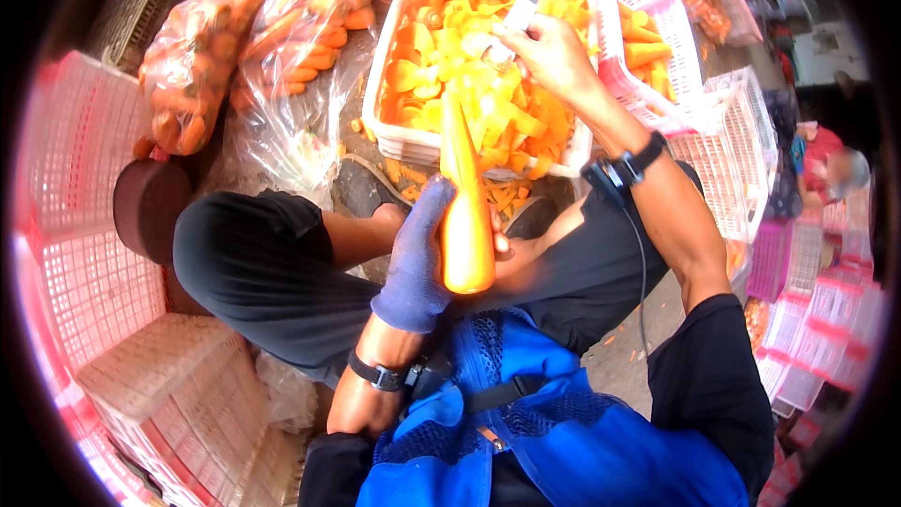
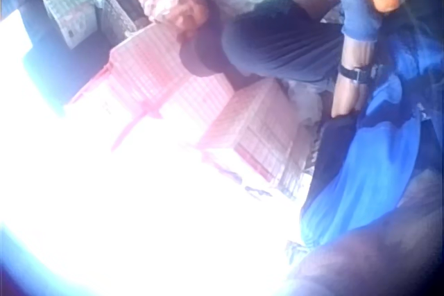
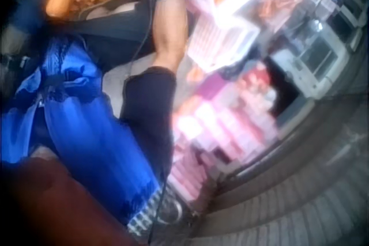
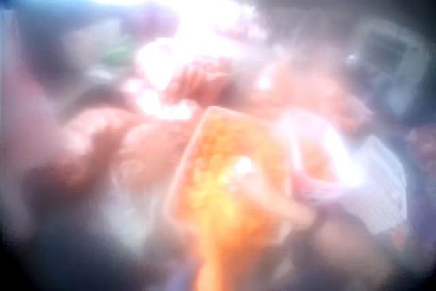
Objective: The person peels carrots using a peeler by hand, placing the peeled carrots into a crate and the shavings into a large plastic bin.
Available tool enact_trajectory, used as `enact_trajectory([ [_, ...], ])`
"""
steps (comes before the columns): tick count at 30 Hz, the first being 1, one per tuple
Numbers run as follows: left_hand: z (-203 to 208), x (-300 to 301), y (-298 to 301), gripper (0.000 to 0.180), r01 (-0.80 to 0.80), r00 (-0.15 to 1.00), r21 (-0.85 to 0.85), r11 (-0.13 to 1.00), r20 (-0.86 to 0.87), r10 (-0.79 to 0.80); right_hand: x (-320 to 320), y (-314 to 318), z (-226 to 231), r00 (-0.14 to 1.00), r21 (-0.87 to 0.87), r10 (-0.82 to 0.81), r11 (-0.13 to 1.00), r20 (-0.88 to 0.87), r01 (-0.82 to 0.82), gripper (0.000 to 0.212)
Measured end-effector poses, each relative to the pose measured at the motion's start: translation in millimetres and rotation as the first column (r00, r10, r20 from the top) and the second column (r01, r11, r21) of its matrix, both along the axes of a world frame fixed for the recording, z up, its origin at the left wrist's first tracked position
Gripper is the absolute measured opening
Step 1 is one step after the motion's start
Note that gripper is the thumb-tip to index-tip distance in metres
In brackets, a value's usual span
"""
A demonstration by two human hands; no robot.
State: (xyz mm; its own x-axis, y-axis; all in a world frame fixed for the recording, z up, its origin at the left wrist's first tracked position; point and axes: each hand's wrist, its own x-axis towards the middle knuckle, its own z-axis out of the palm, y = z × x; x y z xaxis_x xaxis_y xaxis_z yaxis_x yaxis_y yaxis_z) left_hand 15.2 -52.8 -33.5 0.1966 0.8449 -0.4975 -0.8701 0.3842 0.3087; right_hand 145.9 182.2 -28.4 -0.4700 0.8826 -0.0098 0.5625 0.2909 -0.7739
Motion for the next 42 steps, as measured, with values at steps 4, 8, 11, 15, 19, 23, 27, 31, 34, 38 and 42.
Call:
enact_trajectory([
  [4, -18.7, -9.2, 3.7, 0.053, -0.018, 1.0, -0.066, 0.998, 0.002, 0.019, -11.9, -45.4, 22.4, 0.967, -0.321, 0.071, 0.935, -0.246, -0.151, 0.02],
  [8, -30.3, -13.2, 1.8, 0.044, 0.068, 0.972, -0.027, 0.997, 0.228, -0.06, -23.2, -81.8, 28.9, 0.898, -0.51, 0.304, 0.743, -0.319, -0.433, 0.02],
  [11, -24.5, -13.3, 1.0, 0.043, 0.07, 0.988, -0.084, 0.994, 0.144, -0.057, -19.2, -54.6, 7.9, 0.958, -0.201, 0.206, 0.948, -0.198, -0.246, 0.022],
  [15, -9.1, -6.9, -3.5, 0.042, 0.053, 0.998, 0.057, 0.997, -0.044, -0.05, 2.0, 4.2, -10.4, 0.999, 0.019, -0.021, 1.0, -0.03, 0.022, 0.027],
  [19, -11.1, -11.5, -1.4, 0.044, -0.015, 1.0, 0.022, 1.0, -0.003, 0.016, -17.3, -43.5, 21.1, 0.951, -0.311, 0.121, 0.927, -0.284, -0.211, 0.026],
  [23, -19.0, -13.4, 1.9, 0.047, -0.013, 0.997, -0.079, 0.997, 0.075, 0.019, -23.7, -85.5, 27.4, 0.918, -0.521, 0.271, 0.76, -0.289, -0.389, 0.019],
  [27, -29.6, -12.4, -2.4, 0.046, 0.013, 0.995, -0.104, 0.994, 0.099, -0.003, -19.4, -60.4, 10.8, 0.966, -0.343, 0.166, 0.911, -0.2, -0.228, 0.021],
  [31, -13.9, -7.3, -4.6, 0.043, 0.02, 1.0, 0.068, 0.997, 0.006, -0.021, 3.2, 14.3, -14.0, 0.996, -0.042, -0.082, 0.996, -0.027, 0.081, 0.022],
  [34, -14.0, -9.9, -1.7, 0.044, -0.004, 0.997, 0.044, 0.999, 0.076, 0.001, -2.7, -16.3, 10.1, 0.98, -0.184, 0.0, 0.982, -0.198, -0.037, 0.022],
  [38, -30.9, -11.6, 3.9, 0.047, -0.026, 0.995, -0.023, 0.999, 0.094, 0.028, -23.4, -75.8, 24.7, 0.941, -0.492, 0.228, 0.807, -0.252, -0.327, 0.021],
  [42, -38.0, -10.6, 0.4, 0.043, 0.005, 1.0, -0.02, 1.0, -0.014, -0.005, -23.3, -76.7, 17.8, 0.924, -0.509, 0.294, 0.772, -0.244, -0.38, 0.019],
])
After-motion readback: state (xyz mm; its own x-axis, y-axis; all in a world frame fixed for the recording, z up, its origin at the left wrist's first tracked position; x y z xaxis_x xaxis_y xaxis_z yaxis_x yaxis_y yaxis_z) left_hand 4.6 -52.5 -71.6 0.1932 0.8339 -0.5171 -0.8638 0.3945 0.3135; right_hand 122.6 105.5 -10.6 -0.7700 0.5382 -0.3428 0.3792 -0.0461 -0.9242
